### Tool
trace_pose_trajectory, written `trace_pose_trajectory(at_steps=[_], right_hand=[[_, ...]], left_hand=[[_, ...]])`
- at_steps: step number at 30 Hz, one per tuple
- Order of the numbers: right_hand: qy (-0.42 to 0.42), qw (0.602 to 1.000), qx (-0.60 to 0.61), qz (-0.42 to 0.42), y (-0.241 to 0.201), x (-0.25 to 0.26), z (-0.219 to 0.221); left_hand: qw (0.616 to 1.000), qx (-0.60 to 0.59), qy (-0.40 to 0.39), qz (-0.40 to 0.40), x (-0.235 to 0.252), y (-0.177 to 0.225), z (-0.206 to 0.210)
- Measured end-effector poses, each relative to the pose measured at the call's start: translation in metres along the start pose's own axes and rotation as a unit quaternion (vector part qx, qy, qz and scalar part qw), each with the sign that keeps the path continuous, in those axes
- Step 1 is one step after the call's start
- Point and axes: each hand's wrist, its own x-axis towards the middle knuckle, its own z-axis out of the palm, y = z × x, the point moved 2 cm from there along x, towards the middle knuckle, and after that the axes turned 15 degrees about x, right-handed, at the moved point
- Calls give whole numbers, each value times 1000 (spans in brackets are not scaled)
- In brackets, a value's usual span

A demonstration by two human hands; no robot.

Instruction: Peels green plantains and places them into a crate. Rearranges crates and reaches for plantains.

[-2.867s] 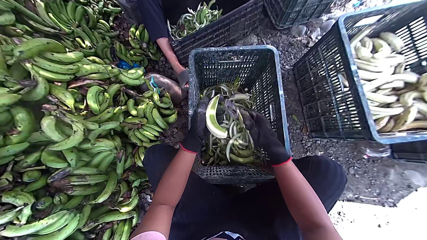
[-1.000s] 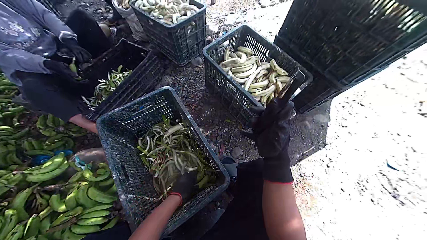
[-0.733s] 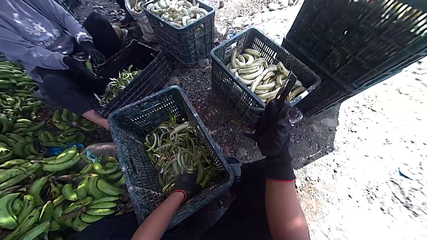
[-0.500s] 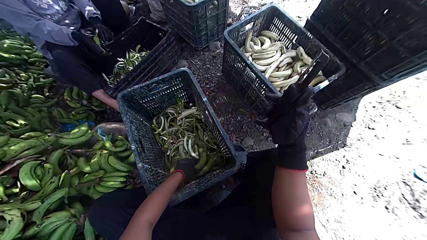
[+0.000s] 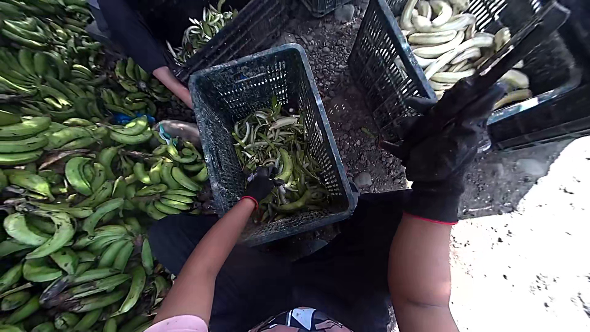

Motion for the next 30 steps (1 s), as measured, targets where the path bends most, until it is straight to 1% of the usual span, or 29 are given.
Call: trace_pose_trajectory(at_steps=[1,3,5,6,7,9,11,12,13,14,16,17,19,21,22,24,26,27,28,30], right_hand=[[-9,1000,5,5,2,1,2],[-7,1000,18,17,5,2,3],[-8,1000,14,23,5,1,5],[-8,1000,11,22,5,1,5],[-7,1000,9,17,6,1,6],[-13,1000,6,15,5,2,7],[-14,1000,4,21,6,2,8],[-8,1000,4,24,6,2,9],[-10,1000,2,29,6,2,9],[-13,999,-3,29,6,3,10],[-18,999,-23,35,6,-1,10],[-28,998,-26,41,5,-5,10],[-59,996,-45,55,4,-15,10],[-60,994,-62,74,7,-14,11],[-57,991,-74,92,8,-13,11],[-72,989,-70,107,15,-14,6],[-97,986,-44,130,22,-14,3],[-106,984,-23,143,26,-13,4],[-107,983,-4,152,30,-12,9],[-153,976,29,154,40,-8,19]], left_hand=[[998,67,-15,-4,-1,-2,2],[983,160,-88,-22,-7,-3,7],[965,196,-165,-48,-19,-1,10],[961,207,-171,-61,-23,0,11],[961,221,-150,-64,-23,-1,15],[961,266,-63,-32,-16,-4,27],[952,306,18,-1,-10,3,34],[949,313,45,11,-8,10,36],[949,310,50,19,-5,17,38],[951,306,30,26,-2,23,41],[955,291,-58,26,3,34,50],[953,288,-89,18,5,38,57],[948,296,-114,-4,12,45,65],[953,284,-105,-11,16,47,56],[960,260,-100,-11,15,46,46],[981,162,-102,-7,8,38,19],[995,19,-94,15,0,28,-18],[994,-75,-75,22,-6,22,-38],[983,-177,-51,28,-17,18,-61],[937,-342,6,72,-42,5,-104]])
